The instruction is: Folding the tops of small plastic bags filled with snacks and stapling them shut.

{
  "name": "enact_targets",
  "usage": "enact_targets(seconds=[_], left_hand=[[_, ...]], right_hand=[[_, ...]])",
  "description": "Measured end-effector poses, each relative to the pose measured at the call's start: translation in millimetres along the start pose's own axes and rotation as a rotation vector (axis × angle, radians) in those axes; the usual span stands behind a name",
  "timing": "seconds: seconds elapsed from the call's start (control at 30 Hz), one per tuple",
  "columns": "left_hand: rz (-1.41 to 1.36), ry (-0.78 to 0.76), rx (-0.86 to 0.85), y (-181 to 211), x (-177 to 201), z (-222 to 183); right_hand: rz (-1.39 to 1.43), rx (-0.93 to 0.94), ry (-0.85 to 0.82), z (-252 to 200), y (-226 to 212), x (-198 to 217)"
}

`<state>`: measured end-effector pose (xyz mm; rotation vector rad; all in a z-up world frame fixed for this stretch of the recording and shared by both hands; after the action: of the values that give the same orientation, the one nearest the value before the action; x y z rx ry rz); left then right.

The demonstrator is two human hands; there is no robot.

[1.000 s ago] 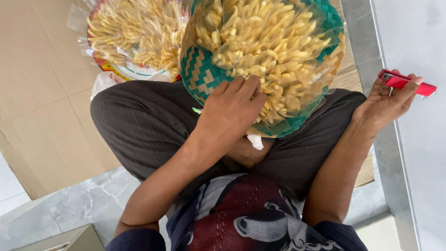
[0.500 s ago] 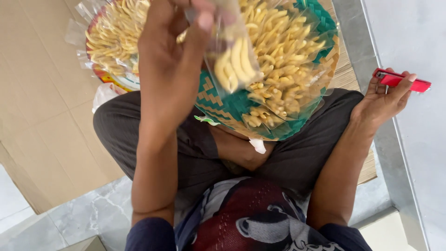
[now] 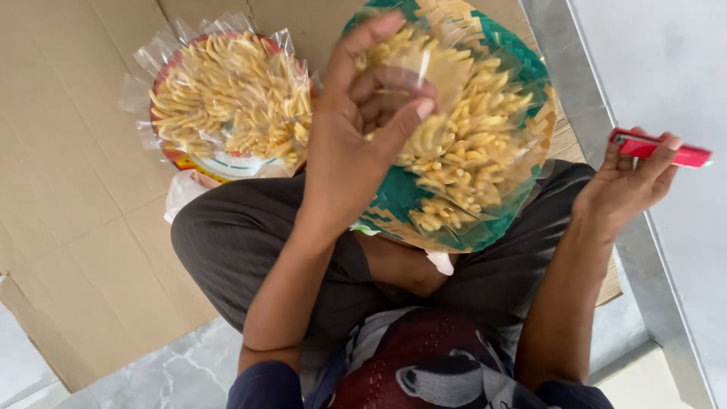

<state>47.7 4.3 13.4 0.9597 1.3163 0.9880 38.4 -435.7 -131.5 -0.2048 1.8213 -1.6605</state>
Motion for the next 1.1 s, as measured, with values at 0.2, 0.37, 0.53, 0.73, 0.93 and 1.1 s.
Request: enact_targets(seconds=[0.2, 0.37, 0.53, 0.73, 0.93, 1.1], left_hand=[[0.126, -0.136, -0.128, 14.8, -3.9, -25.1], [0.081, -0.170, -0.083, 18.2, -7.6, -42.0], [0.147, -0.127, -0.136, 23.0, -6.2, -48.4], [0.235, -0.125, -0.221, 26.4, -4.8, -53.1], [0.301, -0.126, -0.290, 27.5, -5.9, -53.2], [0.309, -0.125, -0.293, 25.9, -5.8, -52.6]], right_hand=[[0.074, 0.322, -0.457, -48.9, -62.8, -66.4], [0.055, 0.729, -0.891, -175.1, -139.1, -143.0], [0.010, 0.794, -0.941, -212.7, -154.8, -159.7], [0.000, 0.816, -0.969, -230.7, -156.5, -172.7], [-0.051, 0.830, -0.964, -236.3, -153.6, -180.0], [-0.080, 0.797, -0.939, -236.8, -151.1, -182.5]])
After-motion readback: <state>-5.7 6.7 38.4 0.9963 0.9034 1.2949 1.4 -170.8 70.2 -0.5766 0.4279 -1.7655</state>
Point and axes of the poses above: each hand's wrist, its own z-axis towards the middle knuckle, its own x-axis out of the back of the hand, y = z × x, the point moved 8 cm from there along z, towards the middle knuckle, and after that the axes turned 3 degrees about x, right-handed, at the moved point
